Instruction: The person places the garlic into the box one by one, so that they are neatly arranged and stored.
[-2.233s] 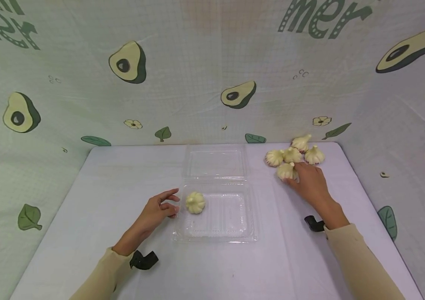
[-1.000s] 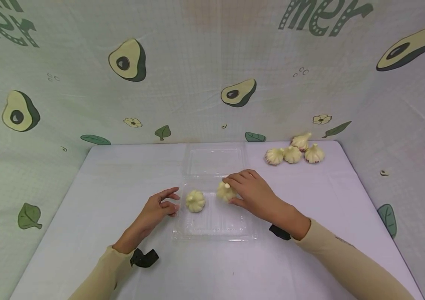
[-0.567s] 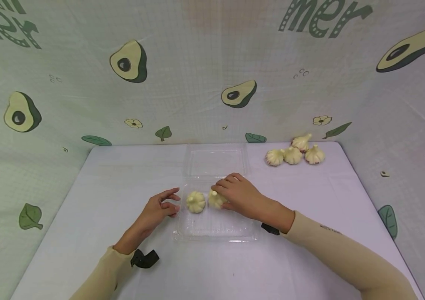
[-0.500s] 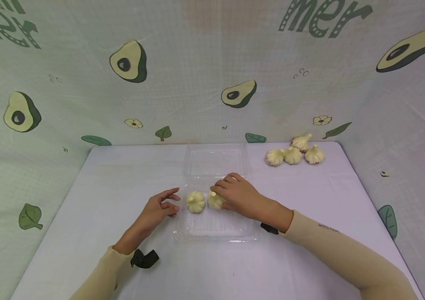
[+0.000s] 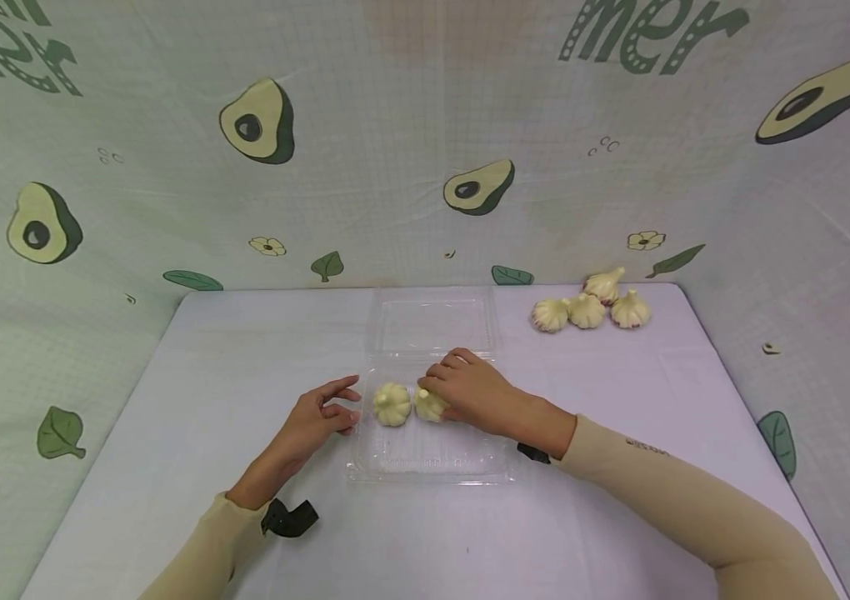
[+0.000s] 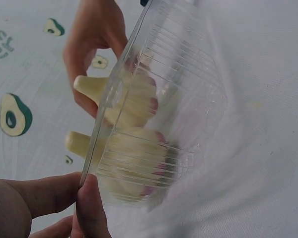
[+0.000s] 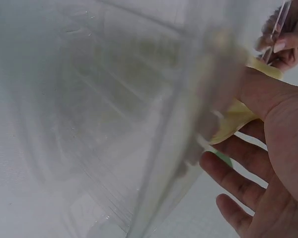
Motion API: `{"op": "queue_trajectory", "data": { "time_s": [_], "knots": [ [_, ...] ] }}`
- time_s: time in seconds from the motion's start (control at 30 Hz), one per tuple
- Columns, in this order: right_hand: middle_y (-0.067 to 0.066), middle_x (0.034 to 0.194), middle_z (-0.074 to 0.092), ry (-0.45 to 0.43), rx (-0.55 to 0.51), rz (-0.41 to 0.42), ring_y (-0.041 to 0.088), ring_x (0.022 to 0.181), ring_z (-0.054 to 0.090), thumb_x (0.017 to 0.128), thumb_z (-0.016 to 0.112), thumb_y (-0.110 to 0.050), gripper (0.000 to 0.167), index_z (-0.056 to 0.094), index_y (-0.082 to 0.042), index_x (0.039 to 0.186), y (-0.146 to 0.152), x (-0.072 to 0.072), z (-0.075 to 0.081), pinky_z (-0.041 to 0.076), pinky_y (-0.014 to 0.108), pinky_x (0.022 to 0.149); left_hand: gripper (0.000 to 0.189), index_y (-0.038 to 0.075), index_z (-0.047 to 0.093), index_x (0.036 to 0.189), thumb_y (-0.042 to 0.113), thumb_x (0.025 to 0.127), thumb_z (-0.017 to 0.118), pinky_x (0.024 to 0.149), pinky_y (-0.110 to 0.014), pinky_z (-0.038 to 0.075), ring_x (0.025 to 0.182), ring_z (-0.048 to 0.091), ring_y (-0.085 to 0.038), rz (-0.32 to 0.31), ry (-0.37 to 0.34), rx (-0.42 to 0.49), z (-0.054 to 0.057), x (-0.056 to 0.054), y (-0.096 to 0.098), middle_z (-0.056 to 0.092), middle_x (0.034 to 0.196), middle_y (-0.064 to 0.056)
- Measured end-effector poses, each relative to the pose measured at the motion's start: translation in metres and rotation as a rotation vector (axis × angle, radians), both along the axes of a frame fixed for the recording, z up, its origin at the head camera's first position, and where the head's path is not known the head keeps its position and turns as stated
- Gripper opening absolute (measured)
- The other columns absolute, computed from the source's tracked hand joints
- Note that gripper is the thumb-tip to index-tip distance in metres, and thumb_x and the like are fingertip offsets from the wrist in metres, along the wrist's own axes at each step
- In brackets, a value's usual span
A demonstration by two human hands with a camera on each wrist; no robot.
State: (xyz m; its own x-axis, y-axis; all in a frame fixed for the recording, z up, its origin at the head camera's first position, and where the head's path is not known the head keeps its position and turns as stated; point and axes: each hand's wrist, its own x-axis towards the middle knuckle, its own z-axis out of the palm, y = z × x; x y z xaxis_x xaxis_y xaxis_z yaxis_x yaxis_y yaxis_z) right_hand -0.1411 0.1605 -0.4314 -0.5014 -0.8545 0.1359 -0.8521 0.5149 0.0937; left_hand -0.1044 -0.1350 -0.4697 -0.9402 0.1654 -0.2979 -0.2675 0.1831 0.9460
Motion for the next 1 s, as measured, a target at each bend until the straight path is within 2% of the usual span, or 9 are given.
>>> {"op": "queue_trajectory", "data": {
  "time_s": [0.2,0.5,0.7,1.0],
  "knots": [
    [0.003,0.123,0.071,-0.026,0.005,0.008,0.025,0.116,0.063,0.078,0.095,-0.033,0.06,0.07,-0.011,0.129,0.001,-0.001,-0.003,0.048,0.044,0.109,0.064,0.0,0.05,0.155,-0.008,0.096,0.07,0.072,-0.025,0.059,0.082,0.067,-0.015,-0.009,0.006,-0.004,0.001,-0.001,0.001,0.061,0.126,-0.018],
    [0.003,0.121,0.072,0.006,0.013,0.04,0.023,0.114,0.064,0.077,0.096,-0.033,0.06,0.071,-0.01,0.127,0.001,-0.003,-0.008,0.049,0.044,0.108,0.063,-0.001,0.05,0.155,-0.009,0.095,0.07,0.071,-0.025,0.059,0.081,0.067,-0.013,-0.001,0.002,-0.004,0.002,-0.002,0.003,0.061,0.126,-0.018],
    [0.004,0.122,0.072,0.016,0.017,0.028,0.024,0.116,0.064,0.077,0.096,-0.032,0.061,0.071,-0.01,0.128,0.0,-0.003,-0.009,0.049,0.043,0.108,0.063,0.0,0.051,0.155,-0.009,0.095,0.07,0.072,-0.025,0.059,0.081,0.067,-0.013,0.0,0.001,-0.009,0.002,-0.003,0.003,0.061,0.125,-0.018],
    [0.005,0.125,0.072,-0.023,0.024,0.007,0.025,0.117,0.064,0.081,0.093,-0.034,0.061,0.07,-0.009,0.131,0.0,-0.003,-0.01,0.049,0.045,0.108,0.063,0.0,0.051,0.155,-0.009,0.095,0.071,0.072,-0.026,0.059,0.08,0.067,-0.014,0.007,-0.014,-0.022,0.003,0.0,0.002,0.061,0.127,-0.019]
  ]
}}
